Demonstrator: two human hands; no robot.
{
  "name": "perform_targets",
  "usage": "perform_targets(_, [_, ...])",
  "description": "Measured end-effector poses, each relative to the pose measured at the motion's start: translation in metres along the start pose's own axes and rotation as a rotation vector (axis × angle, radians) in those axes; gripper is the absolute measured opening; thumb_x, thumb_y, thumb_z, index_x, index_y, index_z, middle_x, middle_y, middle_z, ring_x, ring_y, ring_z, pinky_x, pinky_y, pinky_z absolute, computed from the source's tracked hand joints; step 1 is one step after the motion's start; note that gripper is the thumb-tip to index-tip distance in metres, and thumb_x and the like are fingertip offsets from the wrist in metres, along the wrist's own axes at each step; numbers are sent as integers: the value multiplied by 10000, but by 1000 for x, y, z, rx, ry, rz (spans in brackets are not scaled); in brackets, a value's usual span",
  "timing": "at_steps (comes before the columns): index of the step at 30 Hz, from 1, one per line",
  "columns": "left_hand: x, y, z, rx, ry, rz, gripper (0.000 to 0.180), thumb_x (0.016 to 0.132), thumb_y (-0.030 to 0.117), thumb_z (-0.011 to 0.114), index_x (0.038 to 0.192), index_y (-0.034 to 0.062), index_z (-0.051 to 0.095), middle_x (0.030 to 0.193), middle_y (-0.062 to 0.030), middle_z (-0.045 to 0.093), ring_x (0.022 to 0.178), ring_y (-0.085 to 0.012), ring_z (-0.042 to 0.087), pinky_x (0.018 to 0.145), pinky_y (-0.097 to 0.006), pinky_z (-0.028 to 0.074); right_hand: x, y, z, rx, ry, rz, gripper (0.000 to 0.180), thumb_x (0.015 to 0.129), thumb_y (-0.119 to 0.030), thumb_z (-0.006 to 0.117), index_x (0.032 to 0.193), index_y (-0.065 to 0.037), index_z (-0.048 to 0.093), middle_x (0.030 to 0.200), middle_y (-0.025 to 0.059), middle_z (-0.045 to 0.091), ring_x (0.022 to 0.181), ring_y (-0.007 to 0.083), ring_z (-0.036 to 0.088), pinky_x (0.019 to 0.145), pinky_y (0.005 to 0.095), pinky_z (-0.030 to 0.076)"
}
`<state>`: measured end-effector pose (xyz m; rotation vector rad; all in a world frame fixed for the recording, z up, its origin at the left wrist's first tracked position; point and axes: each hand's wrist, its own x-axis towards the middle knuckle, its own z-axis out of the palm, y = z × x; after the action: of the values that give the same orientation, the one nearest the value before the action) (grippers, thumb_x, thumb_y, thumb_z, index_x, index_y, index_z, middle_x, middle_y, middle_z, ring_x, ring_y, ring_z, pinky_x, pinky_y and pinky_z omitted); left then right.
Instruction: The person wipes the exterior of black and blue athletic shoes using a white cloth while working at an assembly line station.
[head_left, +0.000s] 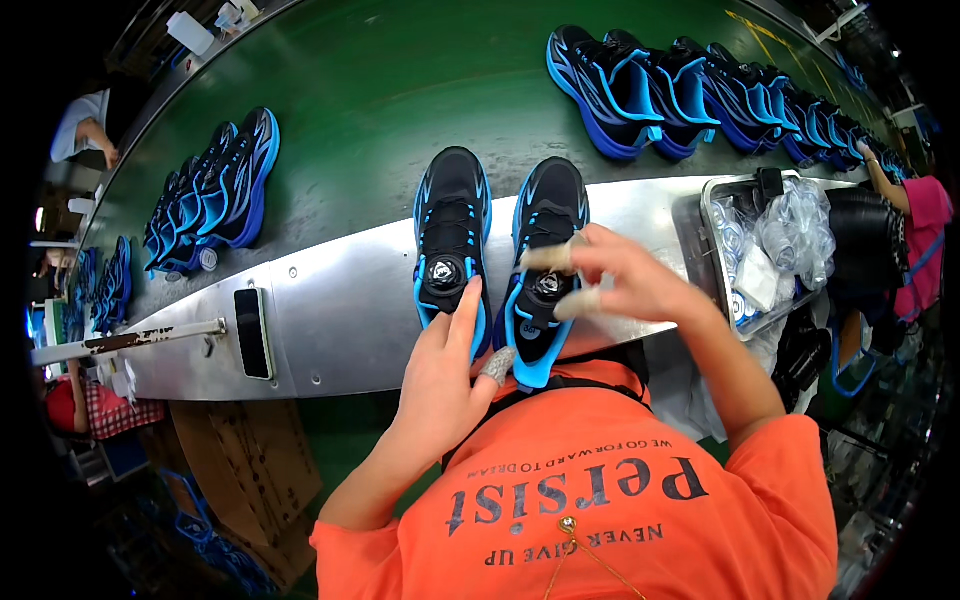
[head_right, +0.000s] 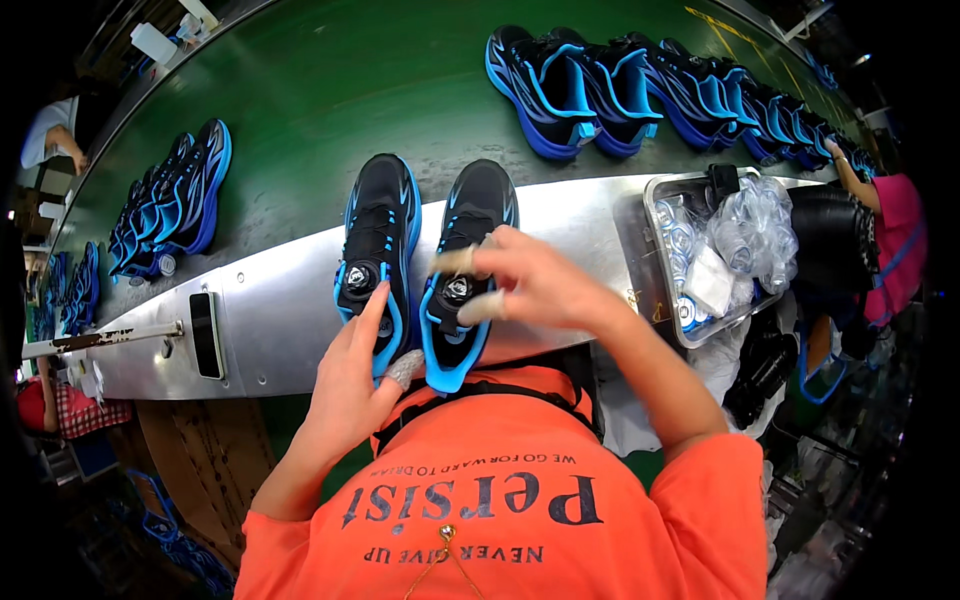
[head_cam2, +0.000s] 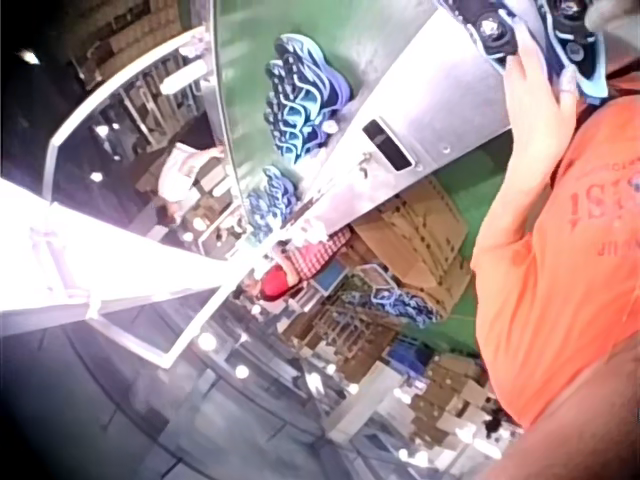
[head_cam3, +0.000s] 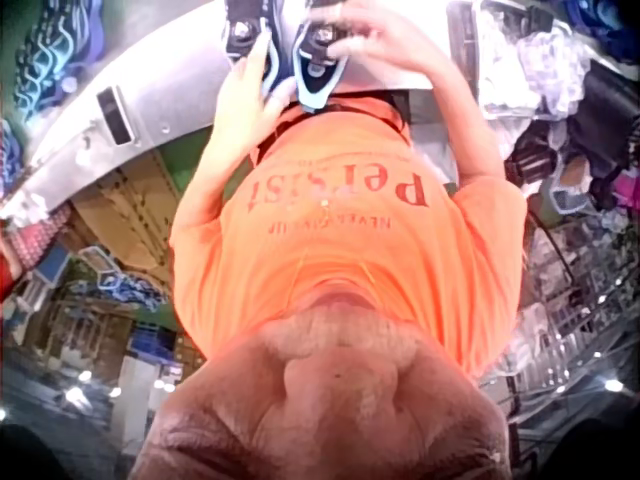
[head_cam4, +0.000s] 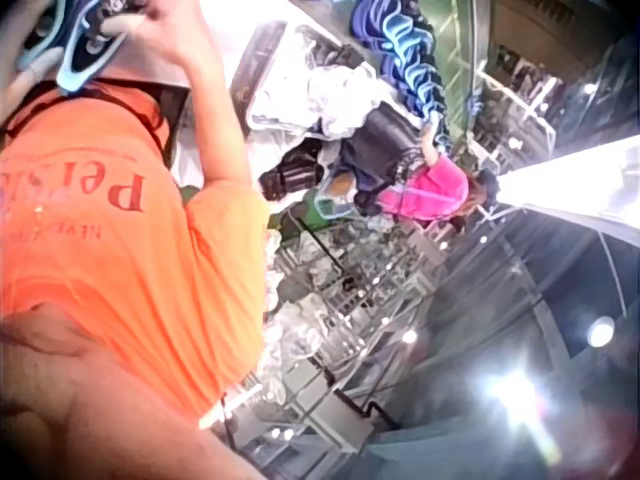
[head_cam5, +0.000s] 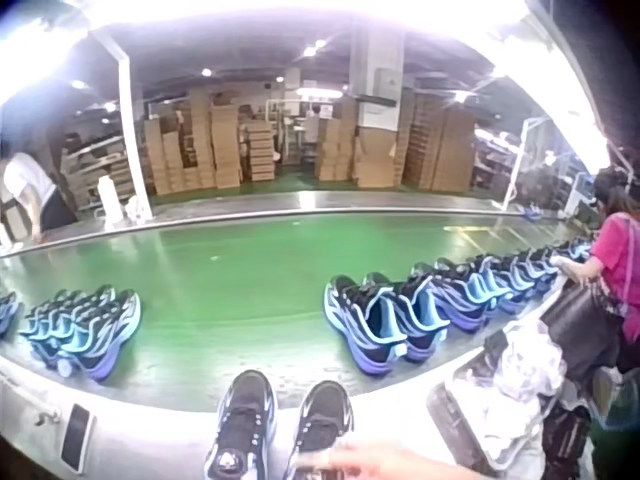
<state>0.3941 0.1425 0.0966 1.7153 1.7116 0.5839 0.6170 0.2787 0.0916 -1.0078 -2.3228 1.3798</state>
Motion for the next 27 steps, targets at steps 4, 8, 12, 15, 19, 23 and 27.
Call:
perform_targets(4, [18, -2, 35, 137, -26, 7, 888, 789, 156, 738, 1512, 6, 243, 953, -219, 600, 834, -390, 617, 729, -448, 499, -15, 10, 34, -95, 233, -143, 366, 816, -179, 745, 1179, -178, 696, 800, 75, 516, 755, 251, 564, 720, 354, 484])
perform_targets(8, [46, 4, 45, 252, 10, -29, 751, 744, 96, 709, 1423, 14, 400, 867, -209, 634, 784, -407, 655, 707, -469, 529, -11, 16, 22, 10, 209, -125, 360, 848, -137, 723, 1204, -119, 678, 858, 62, 581, 761, 192, 568, 716, 312, 474])
perform_targets(12, [78, -19, 16, 267, 55, -43, 585, 711, -27, 620, 1269, 146, 591, 977, -217, 679, 919, -413, 653, 798, -482, 521, -14, 12, -21, 237, 181, 11, 325, 910, -87, 670, 1233, -59, 661, 966, 12, 648, 852, 91, 572, 784, 258, 468])
perform_targets(15, [112, -48, -21, 423, 123, -70, 508, 735, 0, 628, 1222, 146, 623, 977, -220, 686, 912, -414, 653, 803, -478, 525, -17, 48, -57, -47, 409, -49, 291, 902, -128, 681, 1193, -106, 684, 964, 48, 684, 811, 121, 586, 751, 268, 481])
perform_targets(19, [180, -101, -95, 569, 572, -118, 392, 767, 42, 641, 1153, 114, 643, 995, -193, 684, 967, -395, 646, 799, -467, 522, -16, 78, -115, -45, 546, 47, 271, 908, -125, 679, 1177, -91, 689, 948, 59, 692, 837, 126, 601, 756, 276, 486])
perform_targets(23, [250, -50, -71, 542, 794, 292, 246, 797, 79, 631, 1038, 53, 671, 1012, -169, 684, 962, -370, 642, 827, -449, 517, -11, 101, -168, -301, 613, 353, 441, 838, -193, 752, 1262, -141, 641, 799, 85, 629, 736, 163, 580, 695, 314, 471])
perform_targets(27, [287, 37, 56, -63, 108, 534, 473, 779, 62, 666, 1246, 41, 593, 1249, -193, 599, 1115, -352, 598, 973, -404, 486, 2, 173, -193, -771, 582, 354, 596, 752, -292, 809, 1300, -181, 601, 842, 171, 641, 861, 358, 632, 798, 435, 503])
